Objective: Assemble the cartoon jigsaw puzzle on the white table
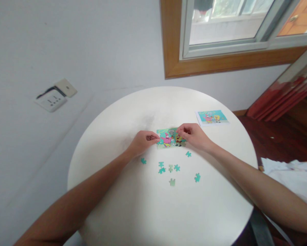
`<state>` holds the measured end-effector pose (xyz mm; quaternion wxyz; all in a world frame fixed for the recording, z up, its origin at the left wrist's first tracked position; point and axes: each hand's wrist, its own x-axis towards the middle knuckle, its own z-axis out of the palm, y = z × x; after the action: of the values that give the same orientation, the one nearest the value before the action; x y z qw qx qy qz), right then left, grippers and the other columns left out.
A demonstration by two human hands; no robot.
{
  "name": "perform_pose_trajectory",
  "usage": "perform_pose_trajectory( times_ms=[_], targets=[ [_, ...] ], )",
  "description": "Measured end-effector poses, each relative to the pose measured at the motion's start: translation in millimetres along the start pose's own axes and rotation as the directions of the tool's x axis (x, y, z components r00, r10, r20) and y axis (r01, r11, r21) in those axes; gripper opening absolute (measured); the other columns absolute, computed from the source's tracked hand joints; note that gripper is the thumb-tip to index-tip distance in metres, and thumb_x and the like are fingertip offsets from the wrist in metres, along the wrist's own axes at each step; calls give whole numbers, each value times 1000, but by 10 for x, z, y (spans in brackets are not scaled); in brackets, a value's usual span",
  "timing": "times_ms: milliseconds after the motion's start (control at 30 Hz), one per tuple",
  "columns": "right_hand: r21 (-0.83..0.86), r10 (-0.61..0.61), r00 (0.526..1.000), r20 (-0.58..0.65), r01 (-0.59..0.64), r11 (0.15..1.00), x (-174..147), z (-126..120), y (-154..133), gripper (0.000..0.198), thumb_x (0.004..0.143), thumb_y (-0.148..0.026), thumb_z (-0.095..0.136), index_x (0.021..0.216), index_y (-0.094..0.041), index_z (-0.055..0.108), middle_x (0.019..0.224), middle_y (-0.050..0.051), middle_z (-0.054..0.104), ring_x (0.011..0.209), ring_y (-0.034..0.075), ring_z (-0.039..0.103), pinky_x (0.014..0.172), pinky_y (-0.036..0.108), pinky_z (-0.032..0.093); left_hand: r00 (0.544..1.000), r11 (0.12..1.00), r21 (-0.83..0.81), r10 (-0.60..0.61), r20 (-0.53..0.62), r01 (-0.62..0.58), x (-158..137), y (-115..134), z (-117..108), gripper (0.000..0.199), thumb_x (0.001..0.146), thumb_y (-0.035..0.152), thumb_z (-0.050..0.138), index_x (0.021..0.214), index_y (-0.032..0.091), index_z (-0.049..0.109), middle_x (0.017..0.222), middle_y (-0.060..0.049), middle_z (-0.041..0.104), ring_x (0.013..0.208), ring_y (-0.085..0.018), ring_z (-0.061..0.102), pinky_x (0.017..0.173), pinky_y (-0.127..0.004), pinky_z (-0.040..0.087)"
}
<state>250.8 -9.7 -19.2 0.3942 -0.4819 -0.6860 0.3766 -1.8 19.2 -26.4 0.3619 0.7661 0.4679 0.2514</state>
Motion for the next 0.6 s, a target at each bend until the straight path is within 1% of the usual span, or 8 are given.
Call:
perform_pose_trajectory(
  times_ms=[200, 367, 500, 600],
  targets=[
    [7, 13, 1000, 2, -13, 1000, 4, 8, 0, 16, 82, -28, 57, 80, -16, 66, 72, 5, 67, 65, 14, 56, 62, 29, 45, 1000, 996, 84, 30, 6, -30, -6, 11, 8, 18, 79, 30, 67, 84, 15, 77, 66, 0, 68, 57, -11, 52, 55, -21, 39],
    [14, 18, 1000, 7, -19, 1000, -1, 12, -5, 15, 82, -27, 56, 80, -16, 66, 72, 5, 66, 65, 14, 56, 62, 30, 45, 999, 989, 137, 47, 5, -48, -7, 27, 3, 16, 79, 29, 67, 83, 17, 77, 64, 0, 67, 57, -11, 51, 56, -22, 38],
    [15, 29, 1000, 5, -29, 999, 2, 17, 1, 15, 82, -27, 57, 80, -16, 67, 72, 4, 66, 64, 14, 56, 61, 29, 44, 995, 980, 175, 103, -14, -99, -6, 8, 22, 15, 80, 28, 67, 83, 17, 77, 74, -2, 69, 62, -12, 53, 60, -23, 40],
    [16, 25, 1000, 10, -25, 1000, 3, 21, 11, 15, 82, -28, 58, 81, -16, 67, 72, 4, 67, 65, 14, 56, 62, 30, 45, 986, 965, 212, 163, -32, -153, -4, -15, 48, 12, 79, 26, 68, 83, 17, 76, 77, -3, 67, 65, -12, 53, 63, -24, 41]
  ],
)
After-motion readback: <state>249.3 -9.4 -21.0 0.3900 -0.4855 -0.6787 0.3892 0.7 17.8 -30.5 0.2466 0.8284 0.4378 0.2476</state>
